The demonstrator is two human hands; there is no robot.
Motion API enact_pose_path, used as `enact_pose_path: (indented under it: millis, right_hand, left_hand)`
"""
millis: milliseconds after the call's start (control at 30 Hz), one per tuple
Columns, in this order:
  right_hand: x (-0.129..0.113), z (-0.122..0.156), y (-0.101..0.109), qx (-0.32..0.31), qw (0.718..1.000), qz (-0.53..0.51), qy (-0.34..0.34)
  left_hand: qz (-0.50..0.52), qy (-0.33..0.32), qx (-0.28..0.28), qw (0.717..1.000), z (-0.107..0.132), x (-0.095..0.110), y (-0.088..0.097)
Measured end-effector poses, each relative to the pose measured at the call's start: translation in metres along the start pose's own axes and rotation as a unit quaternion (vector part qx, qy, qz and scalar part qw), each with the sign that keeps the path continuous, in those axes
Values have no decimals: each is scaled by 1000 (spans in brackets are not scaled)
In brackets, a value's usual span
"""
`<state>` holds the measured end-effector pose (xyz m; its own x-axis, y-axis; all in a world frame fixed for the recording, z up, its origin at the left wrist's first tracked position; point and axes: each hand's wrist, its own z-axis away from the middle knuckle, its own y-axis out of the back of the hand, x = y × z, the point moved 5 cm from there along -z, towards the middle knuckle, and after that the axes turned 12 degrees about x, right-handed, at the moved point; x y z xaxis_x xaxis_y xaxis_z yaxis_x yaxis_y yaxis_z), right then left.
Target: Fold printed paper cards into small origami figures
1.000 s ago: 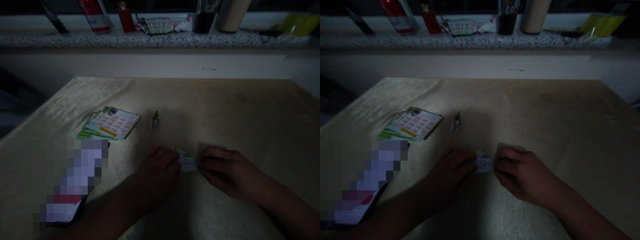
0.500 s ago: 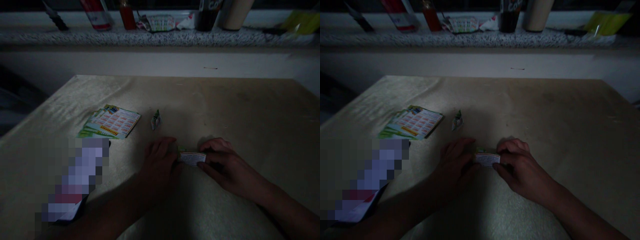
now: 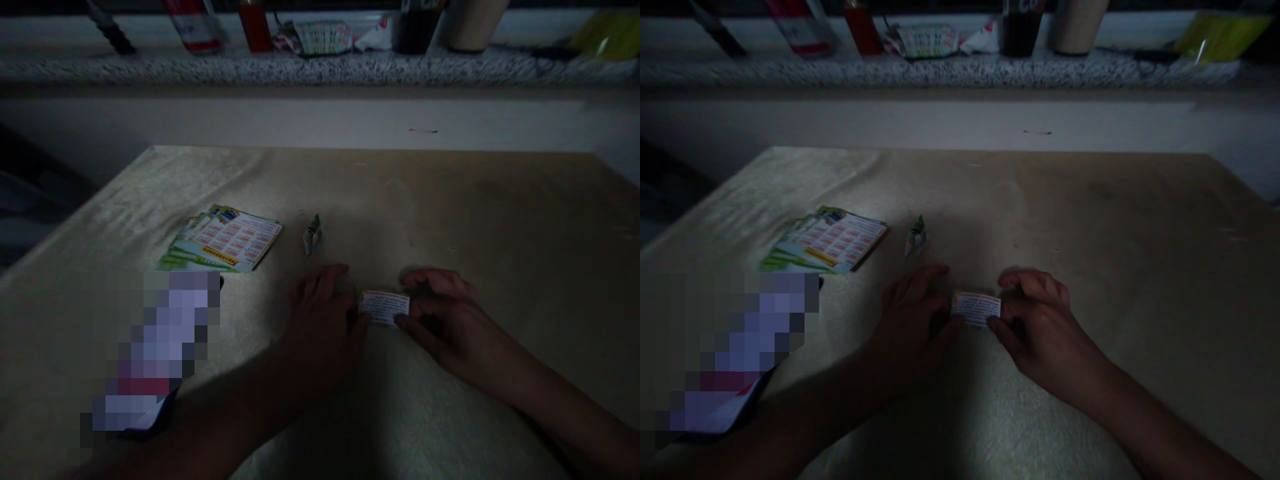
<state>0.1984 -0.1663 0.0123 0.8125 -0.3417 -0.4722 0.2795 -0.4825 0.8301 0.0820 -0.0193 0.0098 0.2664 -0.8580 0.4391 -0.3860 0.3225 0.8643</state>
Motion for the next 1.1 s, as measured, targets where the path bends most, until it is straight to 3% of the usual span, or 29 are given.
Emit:
enact_pose_path:
  millis: [833,1100]
  right_hand:
    - [2,-2,-4,15,1000,12,-11]
    - [3,-2,-3,16,1000,13,-15]
  left_hand:
    - [9,5,27,1000,-3,-4,0]
    - [19,-102,16,994,0,7,2]
